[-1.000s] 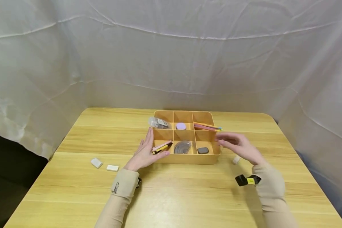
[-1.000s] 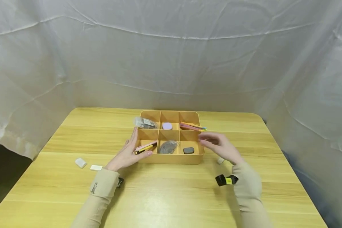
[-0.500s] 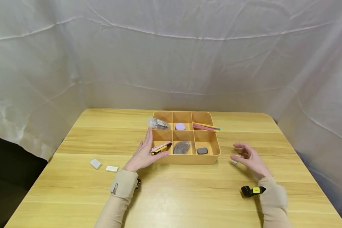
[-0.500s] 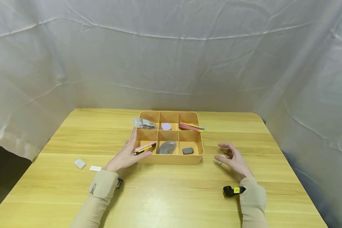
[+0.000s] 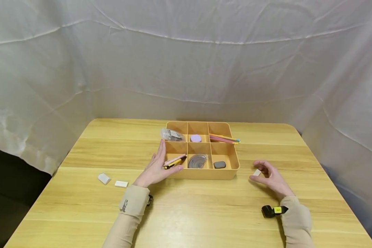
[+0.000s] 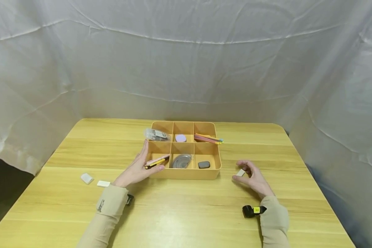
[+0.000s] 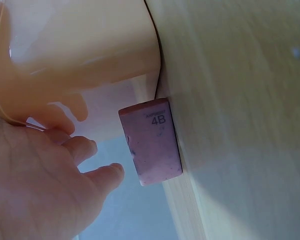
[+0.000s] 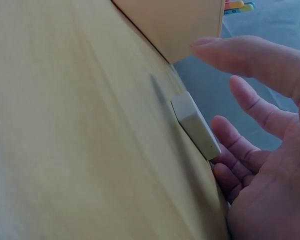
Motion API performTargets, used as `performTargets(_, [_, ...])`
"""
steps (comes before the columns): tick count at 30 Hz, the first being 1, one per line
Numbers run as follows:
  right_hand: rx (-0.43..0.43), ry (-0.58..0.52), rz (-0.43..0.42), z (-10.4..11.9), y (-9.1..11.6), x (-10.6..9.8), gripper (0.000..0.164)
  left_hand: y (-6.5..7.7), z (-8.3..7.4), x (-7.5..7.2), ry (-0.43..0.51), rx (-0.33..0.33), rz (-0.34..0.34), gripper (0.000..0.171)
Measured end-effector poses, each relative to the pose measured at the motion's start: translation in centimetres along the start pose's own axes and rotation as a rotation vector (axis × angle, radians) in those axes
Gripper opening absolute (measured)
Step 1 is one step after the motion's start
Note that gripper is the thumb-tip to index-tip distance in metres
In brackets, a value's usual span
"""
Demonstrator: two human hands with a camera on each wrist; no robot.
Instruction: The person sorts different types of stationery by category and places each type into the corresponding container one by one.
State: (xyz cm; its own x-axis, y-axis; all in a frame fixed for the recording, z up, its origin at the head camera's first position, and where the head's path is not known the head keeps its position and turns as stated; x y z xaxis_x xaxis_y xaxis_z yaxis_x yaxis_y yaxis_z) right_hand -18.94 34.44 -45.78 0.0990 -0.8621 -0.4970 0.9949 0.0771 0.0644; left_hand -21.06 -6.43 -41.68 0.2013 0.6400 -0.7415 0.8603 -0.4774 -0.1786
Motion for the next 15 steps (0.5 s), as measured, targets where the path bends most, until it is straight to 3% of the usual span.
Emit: performTargets(15, [-0.023, 0.034, -0.006, 0.54, 0.21, 0.26, 0.049, -0.06, 0.19, 0.12, 0.015, 0.005, -0.007, 0.119])
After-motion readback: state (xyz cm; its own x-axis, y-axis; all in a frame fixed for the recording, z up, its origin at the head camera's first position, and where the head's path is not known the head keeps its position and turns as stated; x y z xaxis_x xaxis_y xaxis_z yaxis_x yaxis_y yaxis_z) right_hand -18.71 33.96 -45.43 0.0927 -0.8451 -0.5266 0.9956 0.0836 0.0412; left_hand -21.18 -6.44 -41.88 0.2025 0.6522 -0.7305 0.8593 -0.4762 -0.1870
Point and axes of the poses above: each hand's wrist, its own y-axis away from the middle knuckle, its own x-axis out of the palm, z = x × y, the point moved 5 cm from there along -y, towards the middle knuckle, and after that the axes turned 12 degrees about x, right-handed, at the moved point
